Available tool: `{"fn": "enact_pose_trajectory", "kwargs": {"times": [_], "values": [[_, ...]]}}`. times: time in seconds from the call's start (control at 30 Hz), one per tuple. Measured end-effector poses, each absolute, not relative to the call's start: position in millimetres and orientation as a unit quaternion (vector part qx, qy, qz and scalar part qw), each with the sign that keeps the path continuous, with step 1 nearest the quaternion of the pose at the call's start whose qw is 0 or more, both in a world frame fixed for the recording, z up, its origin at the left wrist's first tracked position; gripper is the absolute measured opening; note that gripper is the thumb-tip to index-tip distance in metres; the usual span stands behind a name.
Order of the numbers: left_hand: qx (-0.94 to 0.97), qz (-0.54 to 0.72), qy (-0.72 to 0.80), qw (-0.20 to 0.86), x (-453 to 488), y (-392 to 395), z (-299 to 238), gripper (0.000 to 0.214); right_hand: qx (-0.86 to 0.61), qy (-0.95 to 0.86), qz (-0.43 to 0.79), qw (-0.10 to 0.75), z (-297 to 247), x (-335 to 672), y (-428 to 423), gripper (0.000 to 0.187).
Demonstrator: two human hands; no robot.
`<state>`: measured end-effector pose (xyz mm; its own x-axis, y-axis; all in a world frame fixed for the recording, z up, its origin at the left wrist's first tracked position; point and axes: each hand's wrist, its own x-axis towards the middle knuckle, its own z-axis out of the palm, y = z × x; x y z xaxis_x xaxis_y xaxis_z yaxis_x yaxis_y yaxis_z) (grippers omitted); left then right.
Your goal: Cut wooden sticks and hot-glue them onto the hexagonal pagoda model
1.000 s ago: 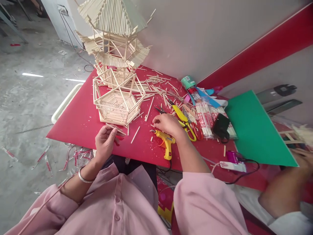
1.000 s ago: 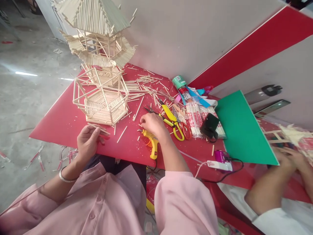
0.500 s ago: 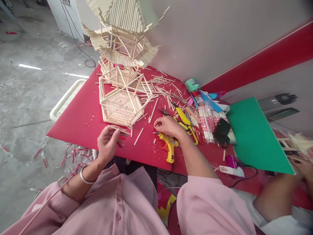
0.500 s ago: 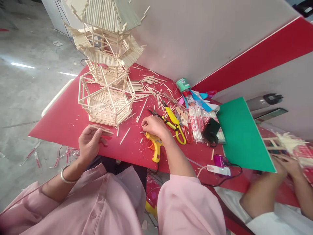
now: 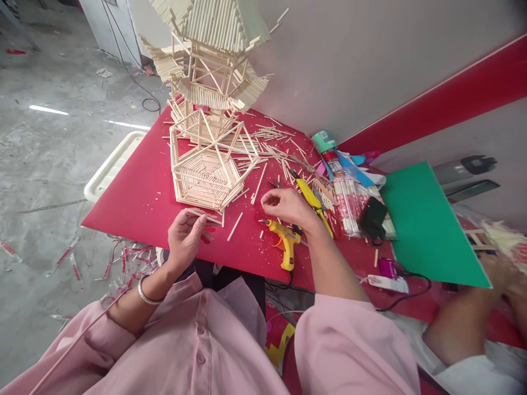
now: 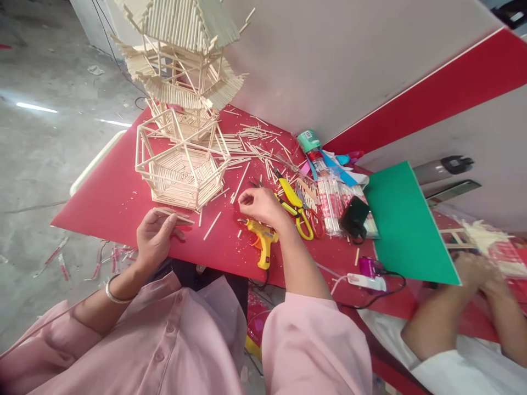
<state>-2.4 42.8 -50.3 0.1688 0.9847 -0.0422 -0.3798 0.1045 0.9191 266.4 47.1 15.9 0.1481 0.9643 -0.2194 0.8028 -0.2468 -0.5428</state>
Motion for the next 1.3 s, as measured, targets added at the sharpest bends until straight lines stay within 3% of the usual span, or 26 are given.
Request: {"fn": "enact_pose_trajectory", "kwargs": {"times": [0.27,0.5,0.7,1.3], "values": [[0.41,0.523,0.359,0.655,-2.4,44.7,-52.5,0.027,-0.725,-0.479,0.26,0.42,21.5,217.3,-18.3,0.021],[0.415,0.502,0.355,0.671,-1.0,43.1,-51.9,0.028,-0.738,-0.321,0.221,0.551,-25.2,156.3,-53.7,0.026],[0.386,0.479,0.338,0.712,3.2,35.0,-50.0,0.031,-0.689,-0.376,0.229,0.576,-26.9,131.0,-34.4,0.021],[0.406,0.493,0.318,0.701,3.9,37.1,-49.7,0.037,-0.677,-0.506,0.153,0.512,-26.1,121.8,-24.1,0.009]]}}
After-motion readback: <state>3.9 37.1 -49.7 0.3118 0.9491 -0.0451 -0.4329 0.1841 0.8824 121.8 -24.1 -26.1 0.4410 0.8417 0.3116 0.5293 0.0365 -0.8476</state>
